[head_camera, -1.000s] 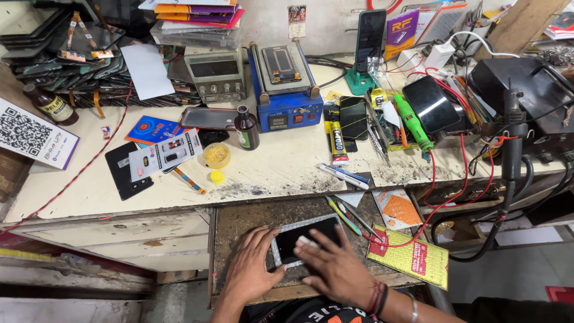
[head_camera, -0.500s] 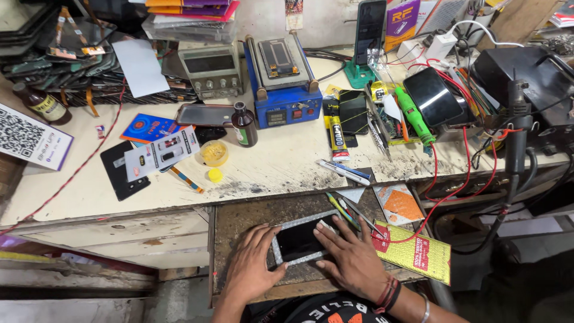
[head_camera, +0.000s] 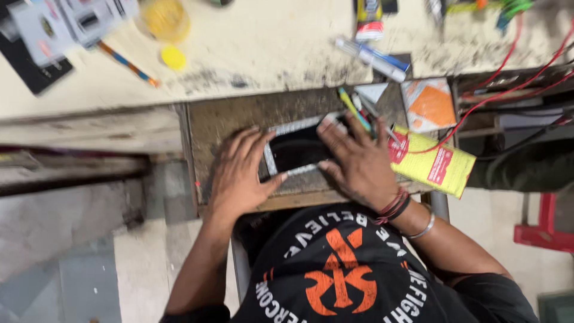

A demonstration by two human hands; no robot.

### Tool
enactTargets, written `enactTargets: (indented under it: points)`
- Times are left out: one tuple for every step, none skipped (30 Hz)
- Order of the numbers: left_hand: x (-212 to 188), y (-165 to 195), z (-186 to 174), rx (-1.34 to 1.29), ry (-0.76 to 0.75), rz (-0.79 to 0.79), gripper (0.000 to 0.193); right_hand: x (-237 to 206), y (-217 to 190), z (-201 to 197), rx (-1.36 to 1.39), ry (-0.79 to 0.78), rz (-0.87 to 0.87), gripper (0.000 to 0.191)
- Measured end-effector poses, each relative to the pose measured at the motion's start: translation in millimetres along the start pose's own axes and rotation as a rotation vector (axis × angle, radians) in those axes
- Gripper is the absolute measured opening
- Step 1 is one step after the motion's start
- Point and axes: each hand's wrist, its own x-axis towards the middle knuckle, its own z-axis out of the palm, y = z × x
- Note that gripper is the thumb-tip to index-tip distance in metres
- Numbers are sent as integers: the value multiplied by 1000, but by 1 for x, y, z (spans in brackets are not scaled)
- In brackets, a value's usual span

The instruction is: The person presses a phone display assembly onto a phone frame lying on a wooden board at the repair bench, running their fingers around the screen edges to seat the adhesive. They repeatedly press across the screen surface, then pick at and remove a small piece of adhesive residue from the frame edge by hand.

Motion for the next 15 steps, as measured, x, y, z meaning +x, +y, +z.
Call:
enactTargets:
  points:
    - [-1, 0, 0, -19, -8, -5, 83, -5, 1, -3, -15, 26, 21, 65]
    - [-1, 0, 0, -33, -13, -10, 83, -11, -1, -5, 3, 1, 34, 66]
    - [-2, 1, -1, -42, -14, -10, 82, -17, -3, -8, 21, -16, 47, 66]
    - [-2, 1, -1, -42, -31, -20, 83, -20, -7, -10, 36, -27, 61, 66]
    - [-2, 1, -2, -42, -45, -26, 83, -21, -11, -9, 46, -55, 20, 68]
    - [-2, 2, -2, -41, -55, -30, 84, -22, -14, -9, 53, -81, -22, 70]
    - [-2, 2, -3, -33, -53, -35, 84, -21, -17, -9, 60, -107, -64, 71]
    - [-2, 3, -3, -24, -51, -36, 84, -20, -19, -8, 70, -111, -106, 70]
    - [-2, 3, -4, -14, -50, -32, 84, -17, -19, -6, 78, -112, -144, 69]
    - [-1, 4, -4, -13, -46, -29, 84, -14, -20, -4, 85, -111, -180, 67]
    - [-1, 5, -4, -14, -43, -27, 84, -11, -19, -2, 72, -96, -166, 66]
    - [-1, 5, -5, -16, -40, -27, 84, -7, -17, 0, 60, -83, -152, 65]
    - [-1, 6, -5, -21, -44, -31, 85, -5, -15, 1, 47, -71, -141, 64]
    - [0, 6, -5, -25, -46, -36, 85, -3, -11, 0, 42, -59, -95, 63]
    - [0, 6, -5, -29, -48, -41, 85, -3, -6, -1, 37, -45, -49, 63]
